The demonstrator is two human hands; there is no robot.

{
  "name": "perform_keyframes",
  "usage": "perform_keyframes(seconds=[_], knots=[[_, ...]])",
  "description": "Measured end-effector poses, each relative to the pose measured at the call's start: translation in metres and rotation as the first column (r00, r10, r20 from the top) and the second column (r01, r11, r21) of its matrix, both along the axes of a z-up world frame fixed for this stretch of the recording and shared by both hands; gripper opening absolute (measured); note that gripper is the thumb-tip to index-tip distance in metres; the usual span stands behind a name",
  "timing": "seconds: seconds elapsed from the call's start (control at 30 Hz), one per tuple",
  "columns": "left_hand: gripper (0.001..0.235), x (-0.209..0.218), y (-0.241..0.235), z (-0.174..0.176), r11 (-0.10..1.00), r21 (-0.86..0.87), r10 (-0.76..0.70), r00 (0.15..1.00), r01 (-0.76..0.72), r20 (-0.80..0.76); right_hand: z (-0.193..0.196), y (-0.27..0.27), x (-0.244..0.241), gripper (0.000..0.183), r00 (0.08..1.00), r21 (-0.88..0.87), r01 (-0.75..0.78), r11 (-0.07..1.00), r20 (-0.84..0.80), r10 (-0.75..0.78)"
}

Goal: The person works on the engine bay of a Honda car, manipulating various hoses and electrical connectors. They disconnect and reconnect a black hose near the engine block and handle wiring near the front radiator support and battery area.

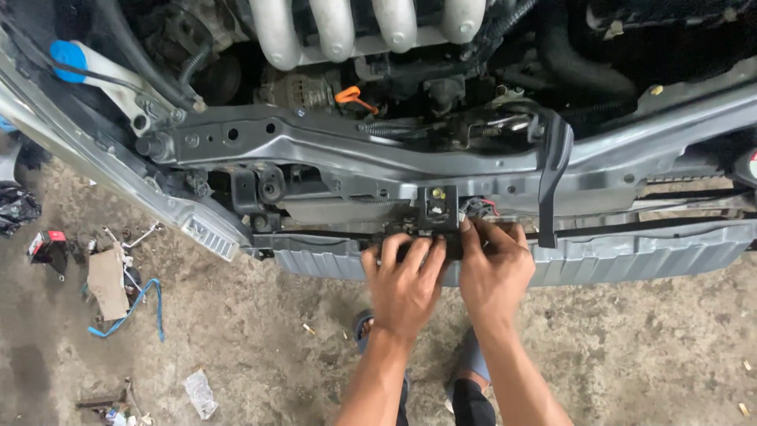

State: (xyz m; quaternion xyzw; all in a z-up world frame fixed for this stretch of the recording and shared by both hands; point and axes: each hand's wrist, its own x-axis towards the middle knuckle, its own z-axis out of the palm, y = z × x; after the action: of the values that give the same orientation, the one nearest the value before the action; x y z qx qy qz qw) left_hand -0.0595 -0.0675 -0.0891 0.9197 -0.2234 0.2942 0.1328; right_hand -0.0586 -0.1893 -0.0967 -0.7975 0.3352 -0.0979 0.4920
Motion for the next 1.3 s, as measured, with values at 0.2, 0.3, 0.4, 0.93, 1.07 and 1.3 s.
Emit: perform_keyframes(seconds=[0.2, 0.3, 0.4, 0.93, 1.07, 1.3], knots=[[0.014, 0.0, 0.001, -0.001, 1.0, -0.018, 0.012, 0.999, -0.012, -0.036, 0.0, 0.006, -0.002, 0.014, 0.998, -0.057, 0.025, 0.998, 0.06, -0.021], [0.012, -0.002, 0.001, -0.002, 0.999, -0.026, 0.03, 0.998, -0.031, -0.057, 0.0, 0.007, 0.0, 0.015, 0.999, -0.063, 0.028, 0.998, 0.031, -0.026], [0.013, -0.004, 0.001, -0.004, 0.999, -0.026, 0.027, 0.996, -0.029, -0.089, -0.003, 0.006, -0.002, 0.013, 0.999, -0.122, 0.011, 0.992, 0.048, -0.005], [0.042, 0.021, 0.032, 0.029, 0.999, -0.052, -0.013, 0.982, 0.003, -0.189, 0.003, 0.002, -0.003, 0.01, 0.93, -0.376, -0.133, 0.917, 0.272, 0.246], [0.027, 0.03, 0.029, 0.029, 1.0, -0.027, -0.017, 0.978, 0.012, -0.208, 0.009, 0.0, -0.002, 0.012, 0.941, -0.383, -0.172, 0.908, 0.21, 0.266], [0.013, 0.038, 0.024, 0.03, 0.995, -0.066, -0.09, 0.977, 0.079, -0.194, 0.015, -0.014, 0.009, 0.009, 0.912, -0.381, -0.246, 0.892, 0.22, 0.345]])
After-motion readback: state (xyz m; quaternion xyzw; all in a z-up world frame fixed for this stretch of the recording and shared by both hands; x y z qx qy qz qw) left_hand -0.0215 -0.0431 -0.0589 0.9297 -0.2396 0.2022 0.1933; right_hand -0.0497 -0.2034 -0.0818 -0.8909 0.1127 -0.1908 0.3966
